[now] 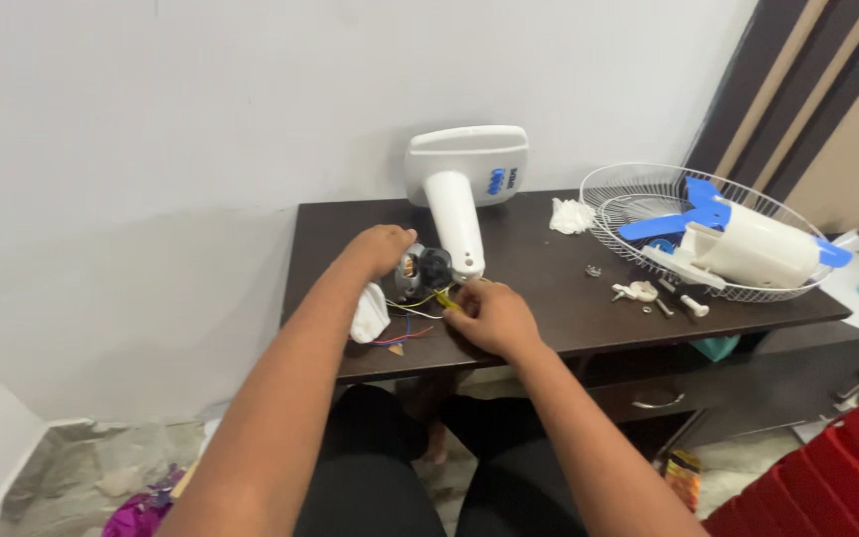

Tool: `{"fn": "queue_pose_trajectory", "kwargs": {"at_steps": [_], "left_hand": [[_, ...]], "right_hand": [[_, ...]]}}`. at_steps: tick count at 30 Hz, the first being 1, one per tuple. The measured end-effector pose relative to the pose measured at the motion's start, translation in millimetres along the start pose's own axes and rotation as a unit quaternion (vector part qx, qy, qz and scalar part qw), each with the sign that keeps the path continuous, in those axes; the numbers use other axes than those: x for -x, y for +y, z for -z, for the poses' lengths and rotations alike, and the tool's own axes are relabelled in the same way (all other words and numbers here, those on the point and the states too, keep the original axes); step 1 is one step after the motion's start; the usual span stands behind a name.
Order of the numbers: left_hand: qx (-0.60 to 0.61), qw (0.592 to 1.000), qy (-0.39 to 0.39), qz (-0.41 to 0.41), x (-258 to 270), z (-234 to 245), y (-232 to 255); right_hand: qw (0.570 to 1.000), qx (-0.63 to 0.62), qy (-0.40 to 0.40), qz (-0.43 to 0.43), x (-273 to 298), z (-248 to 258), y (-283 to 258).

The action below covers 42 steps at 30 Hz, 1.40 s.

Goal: The person repairs a disassembled electric fan motor on a table. They use a screwdriver to adjust internal components and wires, remove a black plastic part, and then reattach it to the motor assembly.

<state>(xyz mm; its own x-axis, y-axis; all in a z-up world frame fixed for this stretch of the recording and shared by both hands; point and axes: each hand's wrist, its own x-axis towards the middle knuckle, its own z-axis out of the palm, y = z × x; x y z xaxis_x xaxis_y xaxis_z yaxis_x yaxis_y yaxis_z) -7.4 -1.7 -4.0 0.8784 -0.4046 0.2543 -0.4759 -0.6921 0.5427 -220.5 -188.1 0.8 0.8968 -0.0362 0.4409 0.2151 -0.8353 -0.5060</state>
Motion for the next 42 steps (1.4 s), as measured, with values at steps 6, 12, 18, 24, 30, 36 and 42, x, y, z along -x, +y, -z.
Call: {"fn": "queue_pose_trajectory", "kwargs": {"at_steps": [6, 12, 18, 24, 30, 36, 42], "left_hand": [[0.064, 0.997, 0.012, 0.046, 26.6, 13.5, 22.5], [0.059, 0.997, 0.029, 0.040, 44.4, 21.0, 34.0], [0.047, 0.997, 0.027, 0.057, 46.4, 26.8, 35.8], [0.043, 0.997, 0.056, 0.022, 40.2, 22.3, 37.9], [0.047, 0.997, 0.048, 0.045, 53.0, 22.5, 39.6], [0.067, 0.994, 0.086, 0.003, 69.4, 28.6, 45.1], [0.075, 0.991, 0.112, -0.007, 74.9, 28.4, 51.3]], "right_hand": [[0.992, -0.090, 0.040, -0.076, -3.8, -10.9, 38.9], [0.924, -0.365, 0.085, -0.070, -7.9, -16.1, 59.2], [0.812, -0.542, 0.166, -0.142, -5.9, 3.0, 49.1], [0.881, -0.467, 0.072, -0.031, -25.9, -6.5, 48.5], [0.949, -0.218, 0.196, 0.115, -44.0, -30.1, 10.2], [0.989, -0.092, 0.088, 0.071, -27.4, -25.7, -14.6], [0.970, -0.074, 0.154, 0.174, -26.3, -22.8, -13.7]]}}
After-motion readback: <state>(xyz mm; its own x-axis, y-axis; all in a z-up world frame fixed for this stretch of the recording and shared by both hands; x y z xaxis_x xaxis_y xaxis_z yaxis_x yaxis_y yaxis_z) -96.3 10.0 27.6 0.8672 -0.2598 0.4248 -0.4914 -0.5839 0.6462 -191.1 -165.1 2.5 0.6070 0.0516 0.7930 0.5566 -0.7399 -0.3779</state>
